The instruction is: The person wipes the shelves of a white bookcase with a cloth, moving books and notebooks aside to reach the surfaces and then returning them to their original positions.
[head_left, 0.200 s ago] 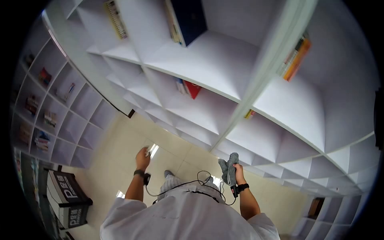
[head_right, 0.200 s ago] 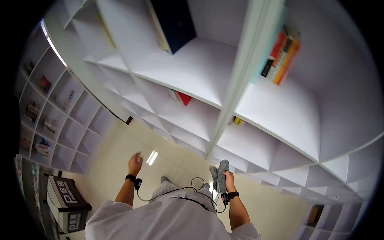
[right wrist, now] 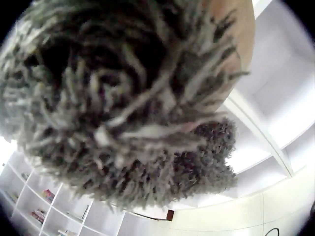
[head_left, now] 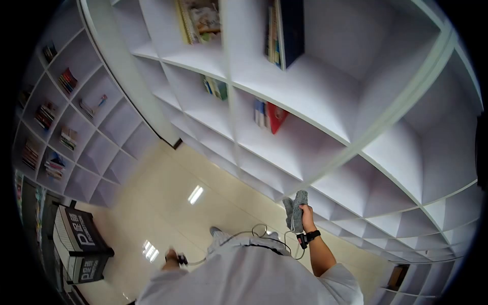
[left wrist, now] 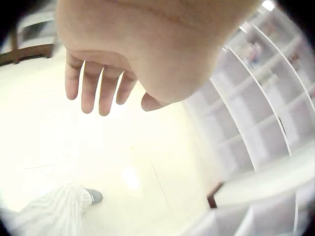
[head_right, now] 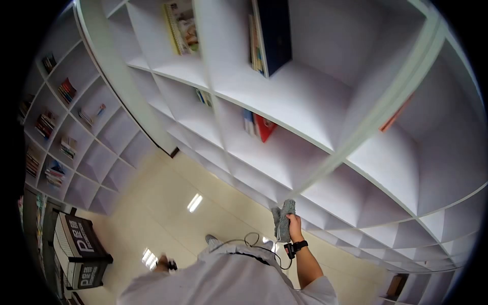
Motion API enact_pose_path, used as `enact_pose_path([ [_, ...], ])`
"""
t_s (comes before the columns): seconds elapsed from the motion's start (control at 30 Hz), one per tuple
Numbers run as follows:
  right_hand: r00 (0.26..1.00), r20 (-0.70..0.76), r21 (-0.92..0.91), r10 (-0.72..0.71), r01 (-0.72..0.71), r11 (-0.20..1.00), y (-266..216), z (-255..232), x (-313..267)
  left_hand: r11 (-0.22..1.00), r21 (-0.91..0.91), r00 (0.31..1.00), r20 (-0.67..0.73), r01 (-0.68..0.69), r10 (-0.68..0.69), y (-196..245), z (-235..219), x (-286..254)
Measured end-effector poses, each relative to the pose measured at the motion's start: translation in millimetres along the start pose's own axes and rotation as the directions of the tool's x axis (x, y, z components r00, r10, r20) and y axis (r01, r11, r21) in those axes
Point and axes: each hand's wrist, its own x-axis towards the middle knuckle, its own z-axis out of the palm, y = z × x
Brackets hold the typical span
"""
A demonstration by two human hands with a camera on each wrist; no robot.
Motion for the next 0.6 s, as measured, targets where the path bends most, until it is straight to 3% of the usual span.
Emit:
enact_pose_path([
  [0.03,1.000,-0.017,-0.025,-0.024,0.023,0.999,-4,0,3,0.984,-0.096,0.987,-0.042,0.149,-0.154,-57,-8,-15],
  [0.07,0.996,-0.063,-0.225,-0.064,0.048,0.973,-5,10,9,0.963,-0.170,0.972,-0.075,0.208,-0.224,-81,-17,-24],
  [0.13,0.979,-0.120,-0.464,-0.167,0.093,0.881,-11,85,21,0.927,-0.285,0.951,-0.120,0.243,-0.286,-84,-52,-36],
  [0.17,0.982,-0.047,-0.514,-0.182,0.132,0.848,-23,114,24,0.907,-0.332,0.940,-0.131,0.258,-0.315,-83,-64,-37],
  [0.23,0.928,0.026,-0.644,-0.372,0.300,0.704,-52,184,23,0.884,-0.396,0.933,-0.147,0.248,-0.328,-75,-84,-34],
  [0.27,0.922,0.028,-0.658,-0.386,0.308,0.687,-69,209,18,0.873,-0.422,0.929,-0.155,0.245,-0.335,-73,-91,-28],
  [0.33,0.731,0.038,-0.614,-0.681,0.555,0.561,-105,268,5,0.859,-0.466,0.928,-0.175,0.215,-0.327,-63,-106,-19],
  [0.37,0.721,0.042,-0.614,-0.692,0.565,0.552,-126,292,-2,0.853,-0.481,0.930,-0.179,0.201,-0.320,-57,-110,-10],
  [0.43,0.404,0.066,-0.592,-0.912,0.752,0.290,-169,340,-17,0.848,-0.506,0.938,-0.189,0.159,-0.289,-38,-117,8],
  [0.47,0.399,0.065,-0.597,-0.915,0.750,0.284,-187,358,-23,0.849,-0.513,0.946,-0.195,0.128,-0.260,-30,-118,20],
  [0.53,0.063,0.133,-0.620,-0.989,0.784,-0.033,-220,393,-29,0.861,-0.507,0.966,-0.208,0.028,-0.154,-5,-115,52],
  [0.57,0.066,0.135,-0.629,-0.989,0.776,-0.034,-235,404,-28,0.881,-0.471,0.971,-0.225,-0.040,-0.076,8,-112,69],
  [0.6,-0.042,0.197,-0.647,-0.980,0.745,-0.162,-249,417,-24,0.952,-0.266,0.966,-0.245,-0.148,0.082,43,-106,93],
])
